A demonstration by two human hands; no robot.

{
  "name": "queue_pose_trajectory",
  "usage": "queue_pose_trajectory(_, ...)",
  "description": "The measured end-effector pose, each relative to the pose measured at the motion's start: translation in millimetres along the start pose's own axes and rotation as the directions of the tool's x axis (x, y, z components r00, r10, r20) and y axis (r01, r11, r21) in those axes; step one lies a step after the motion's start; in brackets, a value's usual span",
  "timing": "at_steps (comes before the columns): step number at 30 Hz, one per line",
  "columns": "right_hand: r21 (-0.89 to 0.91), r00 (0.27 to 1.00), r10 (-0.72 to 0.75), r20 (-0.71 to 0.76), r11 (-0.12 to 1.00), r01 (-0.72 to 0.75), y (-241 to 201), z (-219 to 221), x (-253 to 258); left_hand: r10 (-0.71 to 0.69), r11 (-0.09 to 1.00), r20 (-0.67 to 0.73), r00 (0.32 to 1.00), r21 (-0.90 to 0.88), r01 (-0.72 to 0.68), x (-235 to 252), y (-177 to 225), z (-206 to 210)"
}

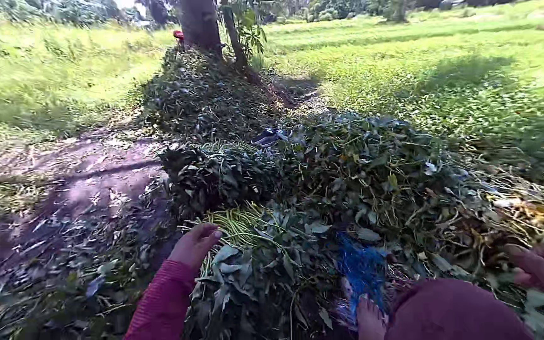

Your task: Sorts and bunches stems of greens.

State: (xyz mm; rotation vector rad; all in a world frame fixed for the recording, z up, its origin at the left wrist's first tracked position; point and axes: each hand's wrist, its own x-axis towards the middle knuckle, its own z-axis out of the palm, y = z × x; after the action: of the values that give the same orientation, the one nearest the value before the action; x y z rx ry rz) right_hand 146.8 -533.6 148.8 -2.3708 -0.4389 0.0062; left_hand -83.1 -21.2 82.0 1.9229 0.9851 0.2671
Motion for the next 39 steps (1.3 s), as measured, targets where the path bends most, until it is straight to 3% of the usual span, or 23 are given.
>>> queue_pose_trajectory(2, 0.019, 0.972, -0.174, 0.157, 0.985, 0.173, -37, 49, 40, -0.087, 0.97, -0.072, 0.994, -0.234, 0.068, -4, -7, -6)
queue_pose_trajectory(4, 0.069, 0.871, -0.277, 0.406, 0.96, 0.273, -76, 107, 66, -0.201, 0.861, -0.11, 0.973, -0.493, 0.122, -4, -17, -11)
queue_pose_trajectory(6, 0.125, 0.732, -0.279, 0.621, 0.958, 0.259, -109, 167, 82, -0.296, 0.702, -0.11, 0.949, -0.699, 0.138, -6, -27, -12)
queue_pose_trajectory(8, 0.157, 0.65, -0.252, 0.717, 0.967, 0.201, -129, 227, 94, -0.339, 0.564, -0.067, 0.938, -0.813, 0.146, -6, -39, -10)
queue_pose_trajectory(10, 0.193, 0.632, -0.199, 0.749, 0.978, 0.079, -143, 279, 102, -0.378, 0.52, -0.051, 0.924, -0.838, 0.166, -3, -54, -10)
queue_pose_trajectory(12, 0.229, 0.642, -0.156, 0.751, 0.973, -0.031, -143, 320, 98, -0.428, 0.561, -0.062, 0.902, -0.8, 0.212, -8, -68, -16)
queue_pose_trajectory(14, 0.23, 0.671, -0.155, 0.725, 0.973, -0.024, -139, 355, 95, -0.414, 0.624, -0.143, 0.899, -0.764, 0.166, -10, -75, -34)
queue_pose_trajectory(16, 0.169, 0.712, -0.171, 0.681, 0.983, 0.074, -132, 383, 96, -0.369, 0.666, -0.211, 0.905, -0.739, 0.099, -11, -78, -53)
queue_pose_trajectory(20, -0.005, 0.719, -0.148, 0.679, 0.979, 0.206, -122, 416, 100, -0.365, 0.692, -0.243, 0.899, -0.716, 0.088, -9, -82, -65)
queue_pose_trajectory(25, -0.154, 0.697, -0.086, 0.712, 0.949, 0.275, -116, 430, 100, -0.369, 0.693, -0.146, 0.918, -0.702, 0.167, 5, -84, -49)
queue_pose_trajectory(28, -0.157, 0.652, -0.058, 0.756, 0.951, 0.267, -118, 425, 101, -0.373, 0.646, -0.014, 0.928, -0.721, 0.249, 13, -74, -22)
queue_pose_trajectory(33, -0.2, 0.693, -0.082, 0.717, 0.927, 0.317, -111, 425, 94, -0.35, 0.555, 0.278, 0.895, -0.708, 0.437, 25, -65, 41)
queue_pose_trajectory(36, -0.176, 0.696, -0.061, 0.716, 0.948, 0.265, -99, 424, 97, -0.346, 0.558, 0.424, 0.837, -0.624, 0.547, 23, -61, 77)
queue_pose_trajectory(39, 0.009, 0.653, -0.059, 0.755, 0.997, 0.08, -97, 406, 103, -0.366, 0.577, 0.496, 0.787, -0.543, 0.61, 21, -59, 103)
